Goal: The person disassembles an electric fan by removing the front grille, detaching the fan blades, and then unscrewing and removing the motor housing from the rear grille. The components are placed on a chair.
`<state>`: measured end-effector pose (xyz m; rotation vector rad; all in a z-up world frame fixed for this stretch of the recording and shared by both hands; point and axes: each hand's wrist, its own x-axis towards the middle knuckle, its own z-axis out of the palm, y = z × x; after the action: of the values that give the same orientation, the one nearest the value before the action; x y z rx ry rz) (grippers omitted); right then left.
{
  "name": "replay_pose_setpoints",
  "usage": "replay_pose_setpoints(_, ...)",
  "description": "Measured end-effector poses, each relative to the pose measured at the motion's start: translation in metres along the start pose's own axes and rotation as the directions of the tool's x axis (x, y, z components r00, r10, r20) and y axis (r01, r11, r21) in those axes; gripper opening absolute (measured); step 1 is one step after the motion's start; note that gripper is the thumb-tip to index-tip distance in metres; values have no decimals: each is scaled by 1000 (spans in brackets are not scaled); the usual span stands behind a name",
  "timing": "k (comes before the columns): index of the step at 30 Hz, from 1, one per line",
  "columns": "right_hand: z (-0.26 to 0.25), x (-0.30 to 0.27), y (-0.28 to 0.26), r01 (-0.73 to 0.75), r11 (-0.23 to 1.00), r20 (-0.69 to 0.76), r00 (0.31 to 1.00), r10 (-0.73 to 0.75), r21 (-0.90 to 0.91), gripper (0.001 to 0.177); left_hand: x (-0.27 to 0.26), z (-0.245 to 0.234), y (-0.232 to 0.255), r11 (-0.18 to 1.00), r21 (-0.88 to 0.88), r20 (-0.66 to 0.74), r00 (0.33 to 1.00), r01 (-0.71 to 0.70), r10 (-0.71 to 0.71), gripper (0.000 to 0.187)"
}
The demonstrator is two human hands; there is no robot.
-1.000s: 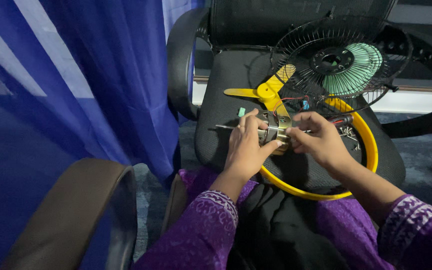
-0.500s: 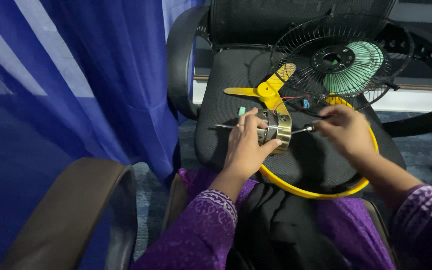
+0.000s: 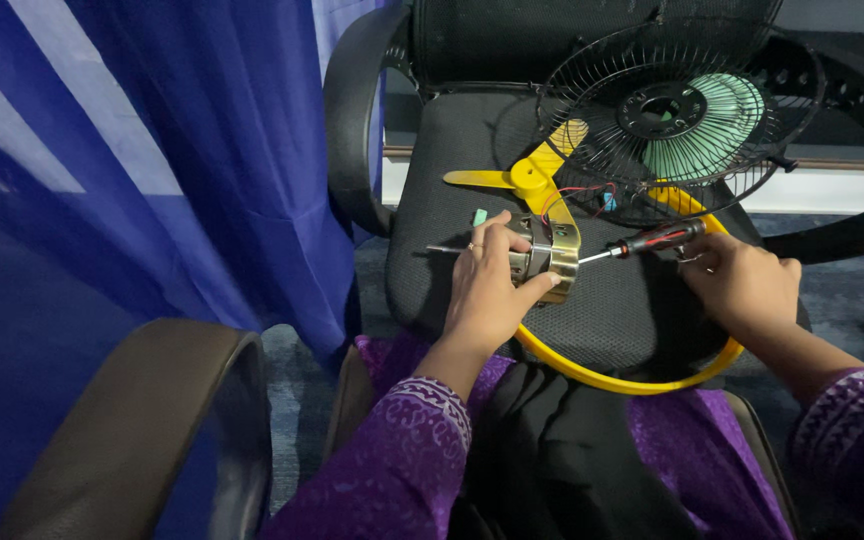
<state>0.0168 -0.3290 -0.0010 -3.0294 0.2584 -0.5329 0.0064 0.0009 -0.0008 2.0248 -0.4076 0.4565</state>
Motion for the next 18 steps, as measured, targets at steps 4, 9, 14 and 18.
replay_pose_setpoints(4,-3,-5,-3,24,998,20,1000,-23,-58,30,0,-3,3,999,-2,41,998,44,-43,57)
replay_pose_setpoints(9,-8,-10,-9,63,995,74,996,-57,-81,25,0,-3,4,999,-9,44,998,50,-50,57)
replay_pose_setpoints(14,-18,-10,-22,42,999,57,998,-40,-26,27,-1,-2,1,1000,-2,11,1000,3,-3,56)
replay_pose_setpoints(18,-30,-6,-48,37,929,42,998,-57,369,27,3,0,-1,999,38,20,1000,-18,17,59)
